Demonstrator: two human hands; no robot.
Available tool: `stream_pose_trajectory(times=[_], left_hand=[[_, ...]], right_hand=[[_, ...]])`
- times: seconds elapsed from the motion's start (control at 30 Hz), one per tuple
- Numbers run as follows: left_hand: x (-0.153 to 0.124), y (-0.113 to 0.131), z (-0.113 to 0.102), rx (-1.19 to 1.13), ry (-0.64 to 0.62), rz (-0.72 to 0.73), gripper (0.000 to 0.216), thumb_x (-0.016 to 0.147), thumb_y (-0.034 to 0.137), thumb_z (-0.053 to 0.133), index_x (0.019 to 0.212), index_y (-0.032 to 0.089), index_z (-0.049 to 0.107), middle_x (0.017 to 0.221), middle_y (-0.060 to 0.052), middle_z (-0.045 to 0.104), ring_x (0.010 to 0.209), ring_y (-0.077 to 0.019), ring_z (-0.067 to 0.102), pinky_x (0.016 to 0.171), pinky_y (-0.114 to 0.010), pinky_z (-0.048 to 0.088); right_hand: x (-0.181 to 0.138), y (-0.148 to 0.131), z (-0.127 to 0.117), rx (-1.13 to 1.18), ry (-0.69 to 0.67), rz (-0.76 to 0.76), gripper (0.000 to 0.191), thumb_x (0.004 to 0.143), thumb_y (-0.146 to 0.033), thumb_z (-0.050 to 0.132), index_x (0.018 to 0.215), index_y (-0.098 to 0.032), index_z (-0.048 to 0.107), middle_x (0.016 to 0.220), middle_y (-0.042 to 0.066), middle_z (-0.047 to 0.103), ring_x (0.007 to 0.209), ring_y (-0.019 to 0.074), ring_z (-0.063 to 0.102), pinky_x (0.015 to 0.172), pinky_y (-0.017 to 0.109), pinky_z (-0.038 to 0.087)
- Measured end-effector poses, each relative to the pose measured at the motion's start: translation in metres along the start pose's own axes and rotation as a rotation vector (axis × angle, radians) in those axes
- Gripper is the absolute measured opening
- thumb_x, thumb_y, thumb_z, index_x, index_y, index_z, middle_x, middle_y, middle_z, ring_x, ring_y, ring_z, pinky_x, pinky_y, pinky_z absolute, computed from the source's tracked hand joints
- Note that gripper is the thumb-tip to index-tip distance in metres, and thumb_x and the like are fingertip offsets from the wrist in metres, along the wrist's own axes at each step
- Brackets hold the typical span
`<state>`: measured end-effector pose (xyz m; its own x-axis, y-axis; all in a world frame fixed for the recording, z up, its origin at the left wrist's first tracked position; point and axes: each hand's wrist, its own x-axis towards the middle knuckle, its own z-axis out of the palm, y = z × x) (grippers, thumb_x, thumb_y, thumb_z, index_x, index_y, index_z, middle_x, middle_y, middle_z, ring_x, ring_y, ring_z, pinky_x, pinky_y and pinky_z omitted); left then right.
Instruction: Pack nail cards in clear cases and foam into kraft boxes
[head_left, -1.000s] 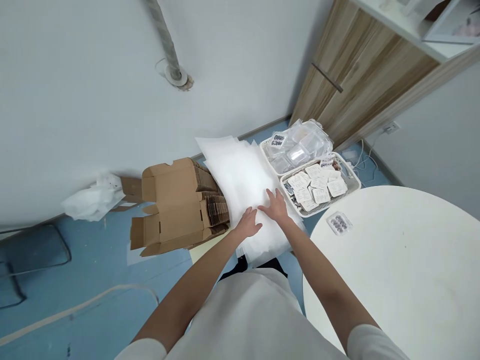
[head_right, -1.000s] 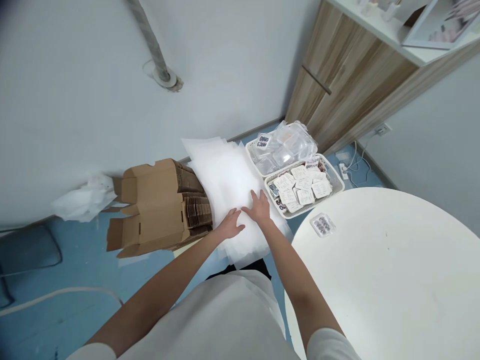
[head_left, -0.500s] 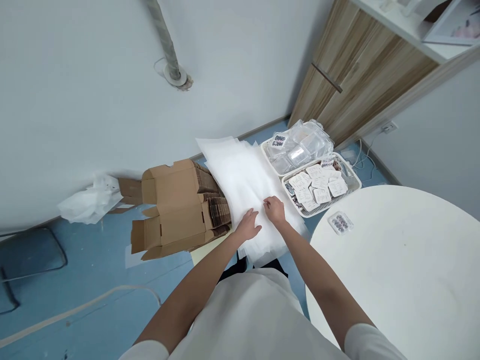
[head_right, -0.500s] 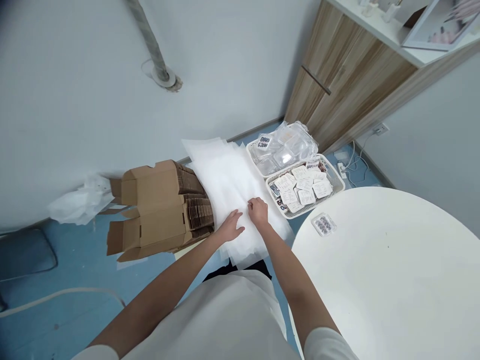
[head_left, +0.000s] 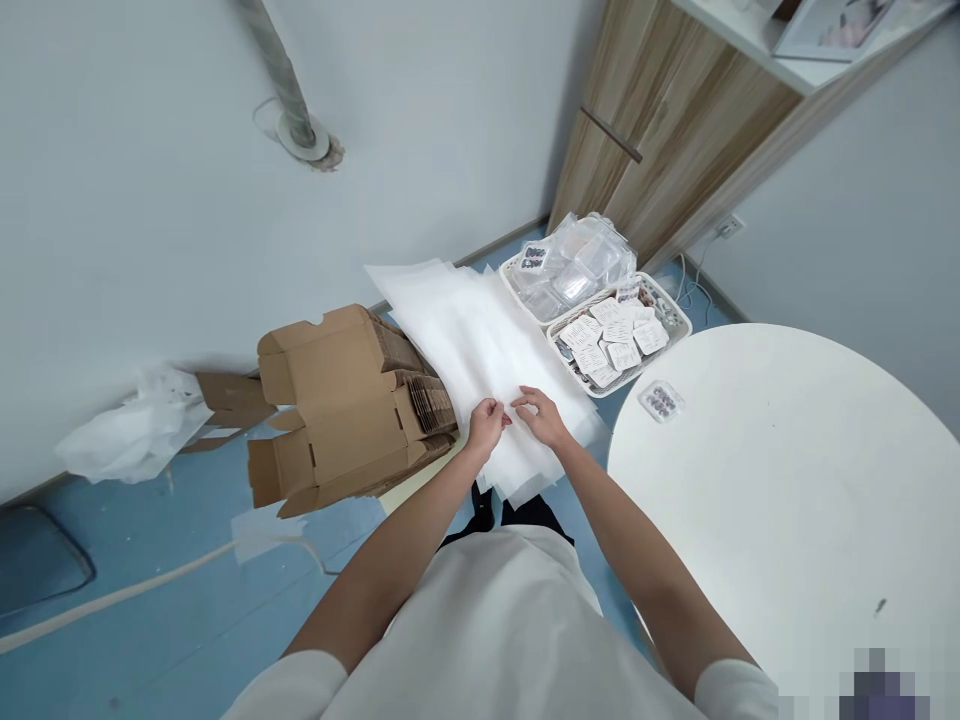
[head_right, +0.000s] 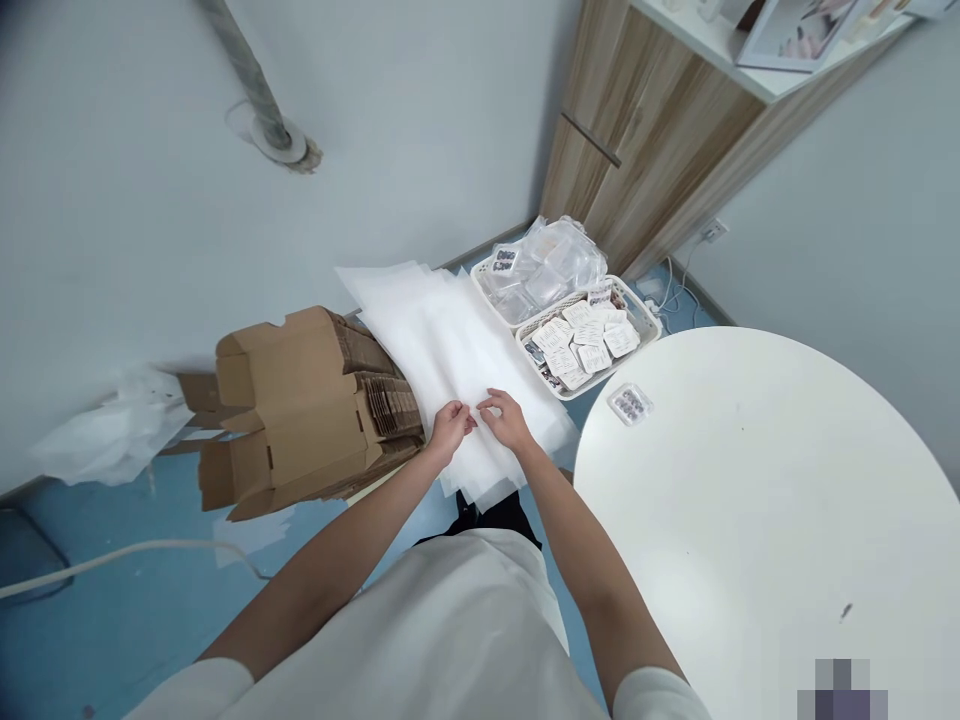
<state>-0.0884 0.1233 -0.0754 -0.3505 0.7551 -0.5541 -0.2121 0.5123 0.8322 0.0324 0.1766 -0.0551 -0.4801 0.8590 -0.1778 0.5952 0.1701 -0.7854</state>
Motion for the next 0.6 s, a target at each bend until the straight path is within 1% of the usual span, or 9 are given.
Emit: stream_pose_trajectory(times=[0.07,0.1,0.23,0.3,0.37,0.4,0.47,0.53,0.6], left_hand=[[0.0,-0.001,-0.001,0.014,-0.027,0.021,0.018,0.075,0.033,0.048,0.067,0.017,0.048,0.059,0.001,0.054,0.059,-0.0113,0.057,0.058,-0.025,0.044],[0.0,-0.001,0.0,0.019,-0.042,0.036,0.017,0.074,0.033,0.049,0.068,0.017,0.049,0.059,0.001,0.054,0.059,-0.0111,0.056,0.058,-0.025,0.044],[-0.001,0.0,0.004,0.02,-0.096,0.089,0.015,0.073,0.031,0.05,0.072,0.017,0.052,0.062,0.001,0.056,0.062,-0.0118,0.058,0.063,-0.026,0.045],[-0.003,0.0,0.004,0.005,-0.124,0.106,0.015,0.073,0.031,0.05,0.075,0.016,0.053,0.065,-0.001,0.059,0.066,-0.013,0.06,0.066,-0.028,0.045],[-0.006,0.0,0.002,-0.009,-0.14,0.119,0.016,0.073,0.031,0.051,0.077,0.016,0.053,0.067,-0.001,0.061,0.068,-0.0138,0.061,0.069,-0.03,0.045],[-0.008,0.001,0.001,-0.011,-0.143,0.125,0.016,0.073,0.031,0.051,0.077,0.016,0.054,0.066,-0.002,0.061,0.068,-0.0139,0.061,0.069,-0.03,0.045],[-0.011,0.003,-0.002,-0.005,-0.138,0.146,0.016,0.073,0.031,0.051,0.076,0.016,0.054,0.065,-0.001,0.061,0.067,-0.014,0.061,0.069,-0.031,0.046],[-0.014,0.006,-0.004,0.005,-0.135,0.181,0.015,0.073,0.03,0.051,0.075,0.016,0.053,0.063,-0.001,0.06,0.066,-0.014,0.061,0.068,-0.03,0.046],[-0.017,0.009,-0.006,0.017,-0.143,0.231,0.013,0.073,0.029,0.05,0.072,0.016,0.053,0.062,-0.001,0.059,0.066,-0.0138,0.06,0.068,-0.03,0.046]], right_hand=[[0.0,0.002,-0.006,0.003,0.003,-0.01,0.02,0.076,-0.022,0.044,0.085,-0.023,0.062,0.101,0.004,0.06,0.1,0.0174,0.053,0.09,0.034,0.035],[0.0,0.003,-0.01,-0.033,0.02,-0.016,0.02,0.076,-0.021,0.044,0.085,-0.023,0.061,0.096,0.003,0.061,0.096,0.0172,0.054,0.091,0.035,0.034],[-0.004,-0.004,-0.018,-0.248,0.079,0.018,0.016,0.075,-0.02,0.047,0.087,-0.024,0.058,0.089,0.002,0.063,0.091,0.0191,0.054,0.097,0.046,0.018],[-0.005,-0.01,-0.019,-0.313,0.114,0.071,0.021,0.076,-0.019,0.045,0.094,-0.023,0.055,0.084,0.002,0.062,0.088,0.019,0.054,0.096,0.047,0.016],[-0.007,-0.016,-0.019,-0.346,0.15,0.136,0.03,0.076,-0.018,0.044,0.105,-0.023,0.049,0.081,0.002,0.061,0.087,0.0192,0.053,0.094,0.046,0.018],[-0.008,-0.019,-0.019,-0.355,0.159,0.162,0.034,0.076,-0.019,0.044,0.11,-0.022,0.046,0.082,0.003,0.061,0.088,0.0198,0.053,0.093,0.045,0.019],[-0.009,-0.025,-0.018,-0.365,0.17,0.182,0.039,0.075,-0.022,0.045,0.114,-0.023,0.044,0.094,0.006,0.058,0.095,0.0217,0.049,0.092,0.044,0.021],[-0.012,-0.033,-0.016,-0.35,0.175,0.167,0.037,0.076,-0.027,0.045,0.113,-0.024,0.046,0.109,0.008,0.052,0.105,0.0232,0.044,0.092,0.043,0.023],[-0.014,-0.041,-0.015,-0.319,0.169,0.135,0.03,0.078,-0.033,0.043,0.105,-0.024,0.051,0.115,0.007,0.048,0.109,0.0234,0.041,0.092,0.042,0.024]])
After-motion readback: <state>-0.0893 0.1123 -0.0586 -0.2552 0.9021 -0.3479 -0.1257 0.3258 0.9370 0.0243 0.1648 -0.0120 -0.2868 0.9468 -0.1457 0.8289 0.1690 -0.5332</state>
